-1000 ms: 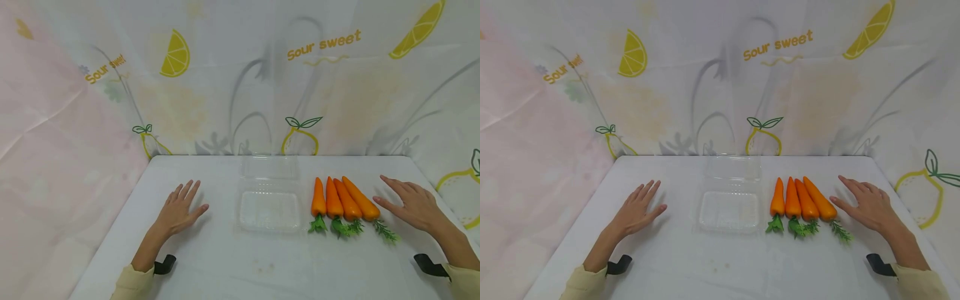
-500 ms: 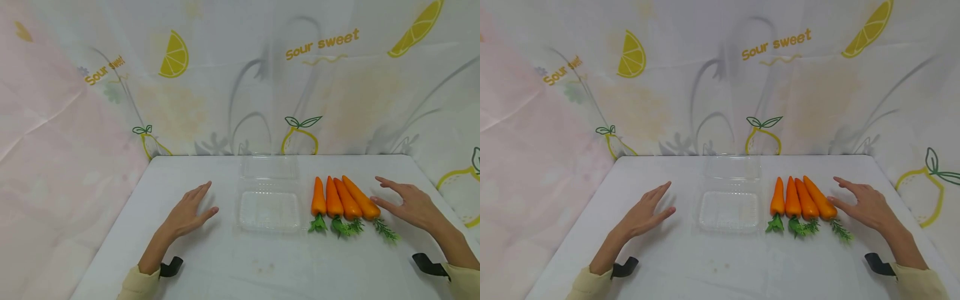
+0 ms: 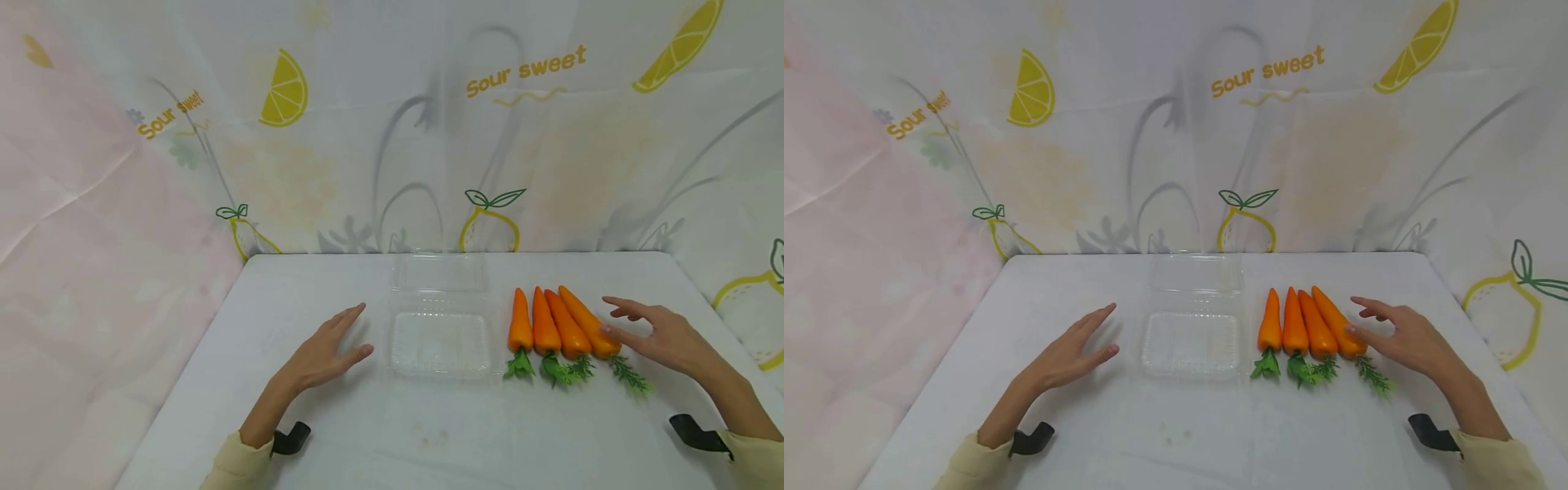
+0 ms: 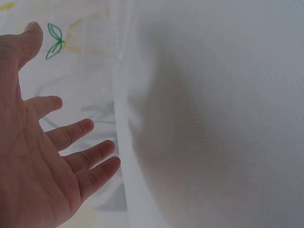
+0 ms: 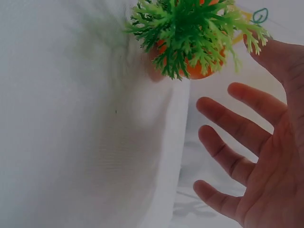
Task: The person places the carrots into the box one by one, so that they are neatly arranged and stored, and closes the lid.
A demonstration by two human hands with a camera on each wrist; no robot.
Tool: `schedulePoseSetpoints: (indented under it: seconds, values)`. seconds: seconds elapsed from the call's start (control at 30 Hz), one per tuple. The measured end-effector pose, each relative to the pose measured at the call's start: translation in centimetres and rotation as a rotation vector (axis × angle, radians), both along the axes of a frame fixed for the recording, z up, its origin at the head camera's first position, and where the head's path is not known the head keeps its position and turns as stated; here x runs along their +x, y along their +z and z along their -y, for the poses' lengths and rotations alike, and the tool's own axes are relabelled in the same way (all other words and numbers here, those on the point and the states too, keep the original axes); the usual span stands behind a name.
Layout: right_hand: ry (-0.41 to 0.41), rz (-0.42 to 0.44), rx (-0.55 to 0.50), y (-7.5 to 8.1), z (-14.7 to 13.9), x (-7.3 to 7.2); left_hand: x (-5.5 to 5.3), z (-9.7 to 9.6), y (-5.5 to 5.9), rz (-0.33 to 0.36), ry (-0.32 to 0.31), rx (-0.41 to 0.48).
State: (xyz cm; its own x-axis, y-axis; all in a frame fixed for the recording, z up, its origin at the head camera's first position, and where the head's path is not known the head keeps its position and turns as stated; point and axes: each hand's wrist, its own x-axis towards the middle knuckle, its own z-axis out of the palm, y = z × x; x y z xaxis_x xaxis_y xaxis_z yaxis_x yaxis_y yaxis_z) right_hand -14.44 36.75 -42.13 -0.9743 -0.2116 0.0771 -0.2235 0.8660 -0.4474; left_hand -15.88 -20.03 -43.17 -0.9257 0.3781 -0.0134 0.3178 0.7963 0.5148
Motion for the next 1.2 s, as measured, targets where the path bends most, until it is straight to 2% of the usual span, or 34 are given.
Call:
schedulePoseSetpoints:
  seconds: [0.23, 0.63, 0.93, 1.2]
  values:
    - [0.018, 0.036, -0.028, -0.2, 0.2, 0.1, 0.2, -0.8, -0.2, 0.049, -0.038, 0.057]
    - [0.021, 0.075, -0.032, -0.5, 0.4, 0.3, 0.5, -1.4, -0.4, 0.107, -0.091, 0.060]
    - [0.019, 0.107, -0.010, -1.0, 0.6, 0.3, 0.6, -1.6, -0.6, 0.109, -0.103, 0.035]
    - [0.031, 0.076, -0.014, -0.9, 0.7, 0.4, 0.9, -1.8, -0.5, 0.111, -0.099, 0.023]
